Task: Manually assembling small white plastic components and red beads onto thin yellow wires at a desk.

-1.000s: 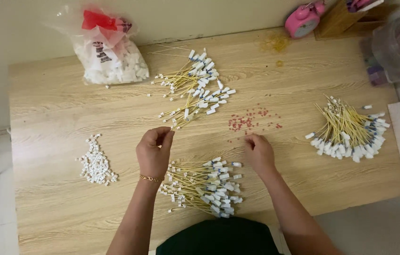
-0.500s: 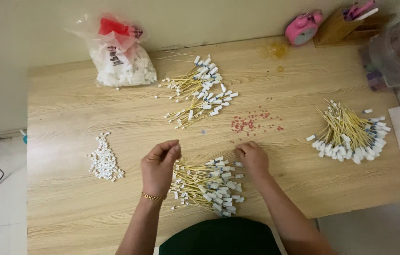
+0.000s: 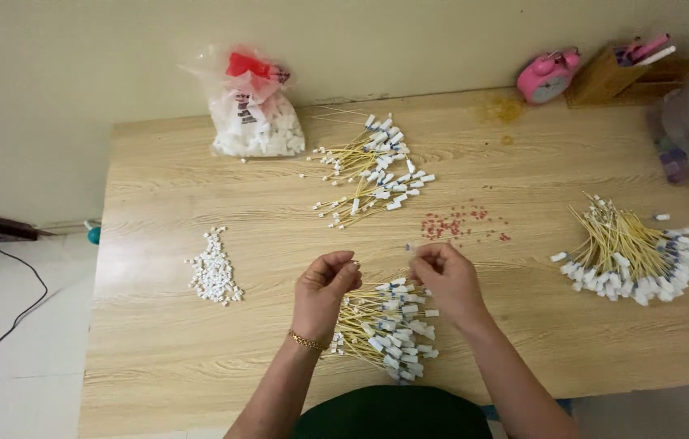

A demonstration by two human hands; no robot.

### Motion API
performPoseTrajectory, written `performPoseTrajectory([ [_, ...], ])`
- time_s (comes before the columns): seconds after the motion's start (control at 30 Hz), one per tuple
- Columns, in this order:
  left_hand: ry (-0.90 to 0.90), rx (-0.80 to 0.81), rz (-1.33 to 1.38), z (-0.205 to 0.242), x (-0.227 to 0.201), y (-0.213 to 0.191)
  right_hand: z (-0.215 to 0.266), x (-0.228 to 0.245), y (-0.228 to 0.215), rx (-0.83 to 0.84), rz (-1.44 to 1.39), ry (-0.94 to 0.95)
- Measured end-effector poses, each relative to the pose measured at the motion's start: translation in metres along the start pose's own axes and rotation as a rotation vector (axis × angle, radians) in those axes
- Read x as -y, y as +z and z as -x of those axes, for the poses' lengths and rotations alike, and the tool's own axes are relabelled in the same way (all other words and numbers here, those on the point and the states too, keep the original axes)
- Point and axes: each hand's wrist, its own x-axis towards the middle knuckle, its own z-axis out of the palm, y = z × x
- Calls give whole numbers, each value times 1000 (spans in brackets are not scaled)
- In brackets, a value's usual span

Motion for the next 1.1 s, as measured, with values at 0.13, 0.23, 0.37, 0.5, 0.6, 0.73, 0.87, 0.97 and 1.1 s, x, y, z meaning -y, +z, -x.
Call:
performPoseTrajectory([
  [0.13, 8, 58, 70, 8, -11, 10, 20, 22, 15, 144, -182, -57],
  [0.23, 0, 70, 21, 13, -16, 14, 26, 28, 23, 249, -257, -81],
  [0.37, 5, 101, 76, 19, -22, 18, 40, 53, 29, 216, -201, -132],
  [0.5, 8, 139, 88, 24, -28, 22, 52, 80, 31, 61, 217, -413],
  [0.6, 0, 157, 101, 26, -33, 26, 49, 87, 30, -36, 456, -696],
  [0.73, -2, 171, 96, 28, -37, 28, 46, 85, 29, -77, 538, -820],
  [0.87, -12, 188, 68, 28, -40, 27, 47, 86, 28, -71, 540, -805],
  [0.97, -25, 205, 26, 27, -41, 26, 45, 81, 26, -37, 528, -771],
  [1.1, -48, 215, 21, 24, -39, 23, 44, 80, 25, 19, 531, -741],
])
